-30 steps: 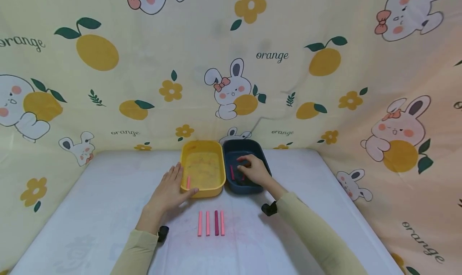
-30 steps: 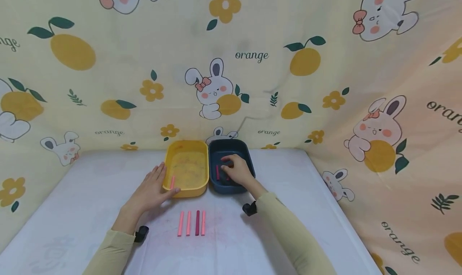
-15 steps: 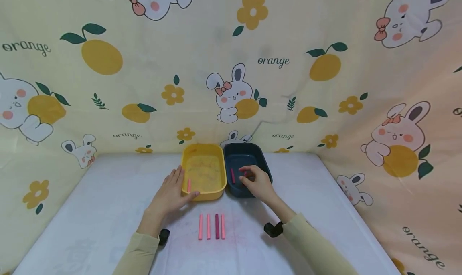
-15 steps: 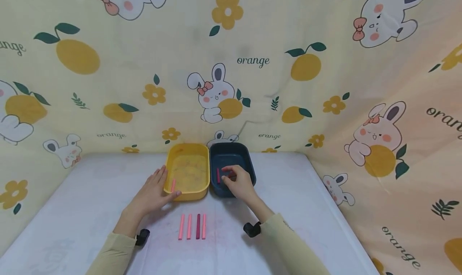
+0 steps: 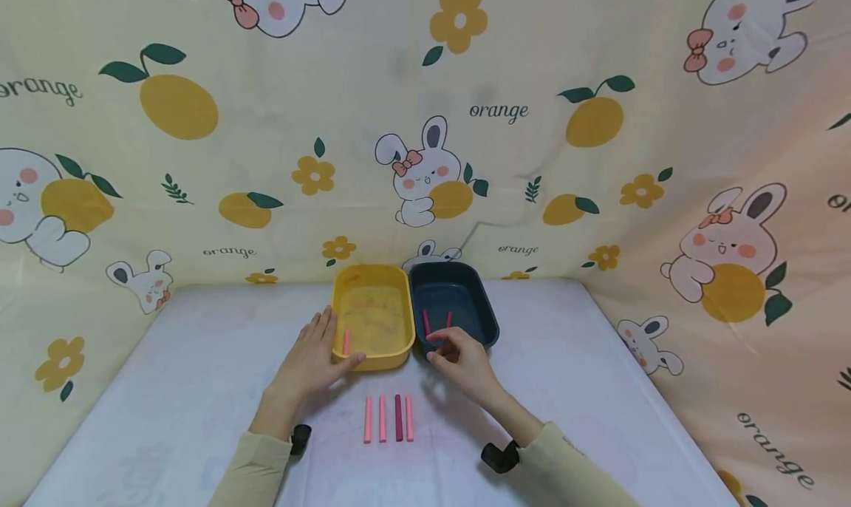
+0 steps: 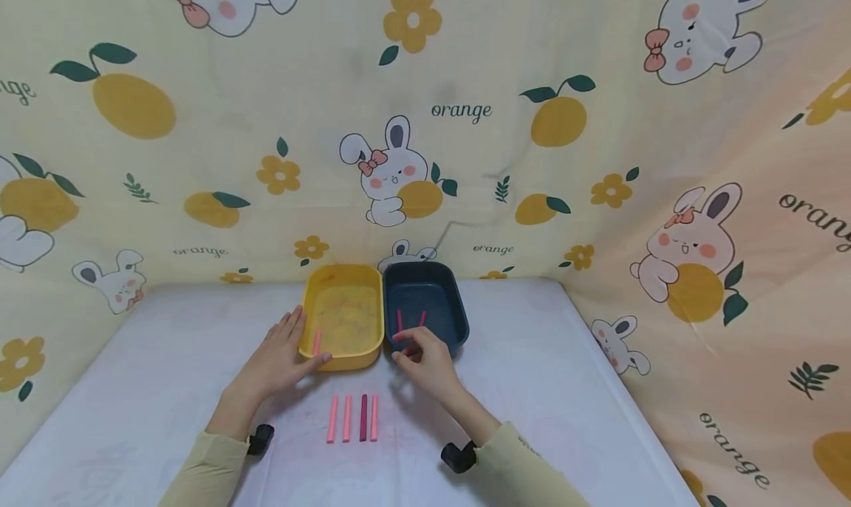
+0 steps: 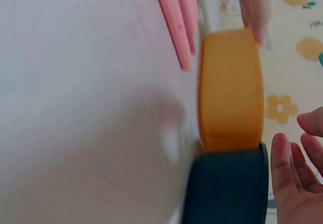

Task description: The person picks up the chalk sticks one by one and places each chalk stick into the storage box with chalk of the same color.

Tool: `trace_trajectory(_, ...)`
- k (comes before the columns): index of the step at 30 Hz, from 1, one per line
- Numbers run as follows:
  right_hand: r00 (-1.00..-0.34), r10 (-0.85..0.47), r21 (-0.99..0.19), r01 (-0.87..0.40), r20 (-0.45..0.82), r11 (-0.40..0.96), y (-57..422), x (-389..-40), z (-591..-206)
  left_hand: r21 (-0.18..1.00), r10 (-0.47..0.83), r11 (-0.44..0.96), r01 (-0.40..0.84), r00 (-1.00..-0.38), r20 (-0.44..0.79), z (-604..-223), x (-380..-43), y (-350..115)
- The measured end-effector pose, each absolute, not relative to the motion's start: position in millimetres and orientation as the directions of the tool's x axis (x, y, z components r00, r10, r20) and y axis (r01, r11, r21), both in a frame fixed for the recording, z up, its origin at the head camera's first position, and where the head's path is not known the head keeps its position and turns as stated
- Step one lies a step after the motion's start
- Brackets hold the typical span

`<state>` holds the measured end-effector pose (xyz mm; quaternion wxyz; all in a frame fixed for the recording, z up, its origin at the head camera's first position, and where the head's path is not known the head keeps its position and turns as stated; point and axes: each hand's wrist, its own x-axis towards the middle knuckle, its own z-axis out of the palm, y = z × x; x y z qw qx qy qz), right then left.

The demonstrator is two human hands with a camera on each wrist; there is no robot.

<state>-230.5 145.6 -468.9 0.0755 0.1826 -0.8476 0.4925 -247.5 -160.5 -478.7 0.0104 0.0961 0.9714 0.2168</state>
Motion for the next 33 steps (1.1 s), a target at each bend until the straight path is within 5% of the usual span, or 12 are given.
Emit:
trace_trajectory(13,-0.900,-0.362,-0.794,-0.400,0.244,0.458,133,-213,-481,0.422,0.205,0.884,0.202,-0.978,0.038,-478,-253,-160)
trace_trajectory(33,-0.887,-0.460,-0.796,-0.254,-0.035,0.550,121,-196,-495,0.434,0.198,0.879,0.198,-0.979,0.046,-483,-247,-162)
